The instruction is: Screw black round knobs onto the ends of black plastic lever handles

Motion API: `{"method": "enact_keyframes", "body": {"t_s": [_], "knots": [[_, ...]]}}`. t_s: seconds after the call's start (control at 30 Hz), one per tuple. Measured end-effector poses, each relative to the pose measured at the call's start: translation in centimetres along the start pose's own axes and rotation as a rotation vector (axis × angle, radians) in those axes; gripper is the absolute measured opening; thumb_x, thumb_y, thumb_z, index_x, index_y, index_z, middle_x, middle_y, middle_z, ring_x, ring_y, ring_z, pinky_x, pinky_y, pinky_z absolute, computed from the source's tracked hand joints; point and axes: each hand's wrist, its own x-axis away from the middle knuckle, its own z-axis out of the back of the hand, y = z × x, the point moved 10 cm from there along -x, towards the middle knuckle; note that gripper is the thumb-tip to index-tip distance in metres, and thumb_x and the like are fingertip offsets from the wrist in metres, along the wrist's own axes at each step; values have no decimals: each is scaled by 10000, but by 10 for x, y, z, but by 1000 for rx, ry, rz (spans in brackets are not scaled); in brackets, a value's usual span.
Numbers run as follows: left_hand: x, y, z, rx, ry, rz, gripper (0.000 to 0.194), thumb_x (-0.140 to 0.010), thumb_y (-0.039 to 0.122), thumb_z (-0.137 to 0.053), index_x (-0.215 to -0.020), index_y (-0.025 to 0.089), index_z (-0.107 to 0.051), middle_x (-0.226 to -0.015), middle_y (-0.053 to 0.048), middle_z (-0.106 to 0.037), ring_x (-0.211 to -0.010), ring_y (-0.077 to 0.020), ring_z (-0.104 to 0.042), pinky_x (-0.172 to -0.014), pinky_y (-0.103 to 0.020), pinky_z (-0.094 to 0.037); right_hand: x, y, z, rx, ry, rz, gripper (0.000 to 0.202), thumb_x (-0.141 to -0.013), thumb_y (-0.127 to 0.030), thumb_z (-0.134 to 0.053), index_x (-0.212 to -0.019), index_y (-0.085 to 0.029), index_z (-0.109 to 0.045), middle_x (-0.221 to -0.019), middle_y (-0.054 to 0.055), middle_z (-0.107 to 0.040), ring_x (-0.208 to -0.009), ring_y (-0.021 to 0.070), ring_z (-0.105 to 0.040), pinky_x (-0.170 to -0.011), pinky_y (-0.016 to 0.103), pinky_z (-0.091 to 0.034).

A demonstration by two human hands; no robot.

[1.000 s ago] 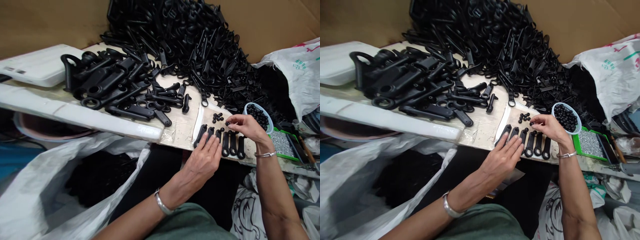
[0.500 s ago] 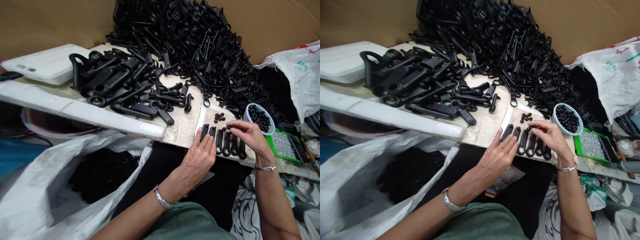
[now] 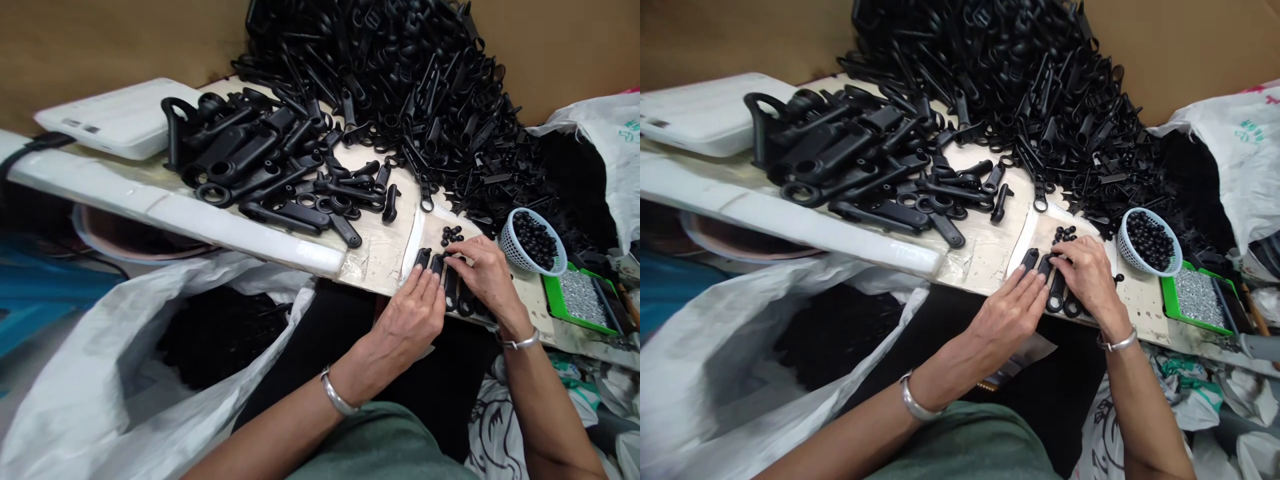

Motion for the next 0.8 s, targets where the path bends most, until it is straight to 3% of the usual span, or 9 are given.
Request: {"method": "enact_keyframes", "body": {"t_s": [0.23,0.4,0.63,0.8], "knots": [[2,1,-7,30,-24,11,321,-912,47,-434,-1159,-25,-626,-1233,-248,-663,-1198,-290,-636,-1083,-452,-458,-2,-10,-5,66,-52,60,80,-879,-201,-648,-927,-181,-709,-857,77,-713,-843,229,-581,-791,377,-484],[2,0,-5,26,-17,0,310,-916,47,-440,-1148,-25,-632,-1229,-249,-664,-1185,-298,-644,-1080,-452,-460,-6,-25,-13,234,-185,97,98,-889,-140,-590,-836,-167,-668,-776,86,-651,-853,244,-541,-709,344,-454],[7,-2,-20,88,-95,19,347,-919,69,-477,-1237,-14,-587,-1319,-239,-614,-1282,-297,-571,-1147,-457,-395,-9,-5,-16,79,-223,-34,79,-883,-164,-613,-907,-200,-679,-852,58,-603,-816,193,-583,-727,315,-471],[15,-1,-37,162,-138,9,456,-917,129,-532,-1361,40,-489,-1431,-231,-525,-1377,-302,-471,-1176,-501,-352,-11,-5,-17,110,-224,-44,86,-874,-158,-619,-900,-195,-693,-850,64,-601,-827,205,-592,-744,327,-475]]}}
